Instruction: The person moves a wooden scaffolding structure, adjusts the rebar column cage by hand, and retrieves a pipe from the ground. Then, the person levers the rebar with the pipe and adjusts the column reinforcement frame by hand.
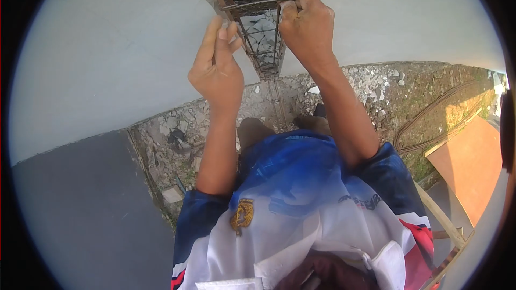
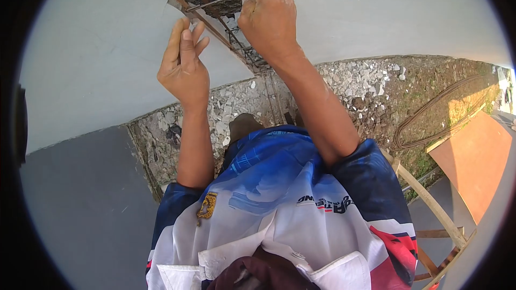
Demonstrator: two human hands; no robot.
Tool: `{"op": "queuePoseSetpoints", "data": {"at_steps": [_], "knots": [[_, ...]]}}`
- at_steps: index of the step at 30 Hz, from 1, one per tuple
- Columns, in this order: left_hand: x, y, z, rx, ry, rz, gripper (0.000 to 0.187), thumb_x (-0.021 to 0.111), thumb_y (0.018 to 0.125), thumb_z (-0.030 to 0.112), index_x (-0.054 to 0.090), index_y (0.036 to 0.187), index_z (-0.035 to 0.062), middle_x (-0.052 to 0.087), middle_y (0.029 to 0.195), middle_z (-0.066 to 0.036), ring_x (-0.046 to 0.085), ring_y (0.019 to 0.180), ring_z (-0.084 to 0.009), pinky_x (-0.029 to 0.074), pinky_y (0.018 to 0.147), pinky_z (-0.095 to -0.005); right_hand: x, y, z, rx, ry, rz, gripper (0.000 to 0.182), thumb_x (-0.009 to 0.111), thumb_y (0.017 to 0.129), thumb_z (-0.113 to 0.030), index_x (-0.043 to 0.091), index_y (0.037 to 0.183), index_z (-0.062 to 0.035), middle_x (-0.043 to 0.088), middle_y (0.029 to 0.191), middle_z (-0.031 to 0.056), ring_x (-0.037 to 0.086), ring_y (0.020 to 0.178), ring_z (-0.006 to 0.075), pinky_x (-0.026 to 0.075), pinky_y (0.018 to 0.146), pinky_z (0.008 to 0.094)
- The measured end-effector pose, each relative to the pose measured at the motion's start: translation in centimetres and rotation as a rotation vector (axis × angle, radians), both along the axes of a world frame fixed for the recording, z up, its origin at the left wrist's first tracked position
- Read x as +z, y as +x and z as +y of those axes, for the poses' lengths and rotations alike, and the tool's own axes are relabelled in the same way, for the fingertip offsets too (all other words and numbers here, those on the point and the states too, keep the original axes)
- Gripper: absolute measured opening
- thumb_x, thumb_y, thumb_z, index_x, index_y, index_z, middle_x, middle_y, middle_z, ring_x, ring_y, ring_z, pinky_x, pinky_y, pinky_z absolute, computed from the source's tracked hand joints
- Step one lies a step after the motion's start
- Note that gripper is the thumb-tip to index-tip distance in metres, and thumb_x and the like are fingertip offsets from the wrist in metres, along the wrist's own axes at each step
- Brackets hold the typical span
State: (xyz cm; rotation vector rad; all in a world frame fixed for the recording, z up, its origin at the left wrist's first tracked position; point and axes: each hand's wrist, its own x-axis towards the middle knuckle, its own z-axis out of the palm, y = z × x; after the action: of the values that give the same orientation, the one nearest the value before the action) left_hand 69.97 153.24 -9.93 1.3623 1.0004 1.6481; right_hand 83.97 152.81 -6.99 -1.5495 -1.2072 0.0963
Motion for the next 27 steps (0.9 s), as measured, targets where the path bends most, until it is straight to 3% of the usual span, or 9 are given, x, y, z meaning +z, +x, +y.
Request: {"op": "queuePoseSetpoints", "data": {"at_steps": [3,5,10,13,16,19,21,24,27], "knots": [[0.3,-1.8,-4.6,-0.155,-0.276,-0.062,0.036,0.057,0.097,0.006,0.054,0.131,-0.0041,0.070,0.095,-0.022,0.070,0.080,-0.0263,0.061,0.071,-0.0334,-0.5,-0.2,-0.2,-0.013,0.016,-0.019,0.035,0.051,0.083,0.001,0.063,0.115,-0.0058,0.074,0.093,0.0102,0.073,0.080,0.0226,0.055,0.072,0.0325],[2.6,-6.6,-7.4,-0.698,-0.310,-0.116,0.033,0.055,0.097,0.004,0.056,0.128,-0.0041,0.069,0.091,-0.020,0.069,0.073,-0.0240,0.060,0.068,-0.0342,-0.1,0.0,0.1,-0.002,-0.010,0.002,0.035,0.051,0.083,0.001,0.063,0.115,-0.0056,0.074,0.093,0.0104,0.073,0.082,0.0208,0.055,0.073,0.0315],[11.8,-8.1,-9.2,-1.621,0.306,-0.494,0.031,0.066,0.075,-0.013,0.073,0.098,0.0073,0.064,0.072,-0.018,0.056,0.050,-0.0176,0.047,0.044,-0.0289,0.4,0.8,-0.5,0.062,-0.151,0.005,0.039,0.052,0.083,0.002,0.063,0.119,-0.0065,0.074,0.097,0.0111,0.072,0.088,0.0184,0.055,0.075,0.0294],[13.2,-6.6,-11.5,-1.235,0.310,-0.502,0.027,0.067,0.085,0.006,0.078,0.104,0.0231,0.056,0.061,-0.001,0.038,0.041,-0.0065,0.025,0.036,-0.0225,0.6,1.4,-0.3,0.115,-0.144,0.041,0.040,0.052,0.085,0.004,0.062,0.122,-0.0065,0.074,0.099,0.0114,0.071,0.091,0.0178,0.054,0.078,0.0288],[11.4,-6.8,-9.5,-1.548,0.371,-0.539,0.023,0.066,0.077,-0.008,0.073,0.093,0.0062,0.064,0.073,-0.016,0.055,0.053,-0.0167,0.045,0.045,-0.0282,0.5,1.3,-0.3,0.144,-0.122,0.090,0.039,0.051,0.083,0.005,0.063,0.120,-0.0030,0.073,0.095,0.0130,0.072,0.088,0.0227,0.055,0.078,0.0321],[9.9,-6.0,-6.7,-1.276,0.235,0.088,0.018,0.061,0.089,0.008,0.072,0.099,-0.0023,0.067,0.084,-0.016,0.062,0.065,-0.0207,0.051,0.056,-0.0291,0.3,1.0,-0.5,0.156,-0.109,0.179,0.040,0.052,0.083,0.007,0.063,0.120,-0.0014,0.072,0.094,0.0135,0.072,0.088,0.0226,0.055,0.076,0.0317],[3.2,-3.8,-4.9,-0.948,-0.475,0.211,0.032,0.058,0.097,0.019,0.063,0.118,-0.0053,0.068,0.095,-0.011,0.065,0.083,-0.0170,0.051,0.080,-0.0281,0.6,1.1,-0.5,0.183,-0.096,0.270,0.040,0.054,0.085,0.007,0.061,0.123,-0.0006,0.072,0.099,0.0139,0.071,0.091,0.0200,0.055,0.079,0.0299],[-11.2,-3.3,-1.8,-0.659,-0.628,0.471,0.040,0.059,0.098,0.026,0.058,0.127,-0.0006,0.068,0.101,-0.010,0.064,0.090,-0.0162,0.052,0.084,-0.0306,0.3,0.5,-1.1,0.227,-0.059,0.408,0.040,0.056,0.089,0.007,0.058,0.128,0.0014,0.071,0.106,0.0142,0.068,0.096,0.0166,0.054,0.084,0.0280],[-18.2,-6.5,-4.1,-0.814,-0.699,0.748,0.043,0.061,0.094,0.026,0.057,0.127,-0.0002,0.066,0.116,-0.019,0.067,0.103,-0.0275,0.050,0.090,-0.0371,0.0,0.3,-1.6,0.260,0.034,0.442,0.039,0.058,0.090,0.005,0.057,0.130,0.0026,0.070,0.107,0.0131,0.067,0.096,0.0154,0.054,0.084,0.0269]]}}
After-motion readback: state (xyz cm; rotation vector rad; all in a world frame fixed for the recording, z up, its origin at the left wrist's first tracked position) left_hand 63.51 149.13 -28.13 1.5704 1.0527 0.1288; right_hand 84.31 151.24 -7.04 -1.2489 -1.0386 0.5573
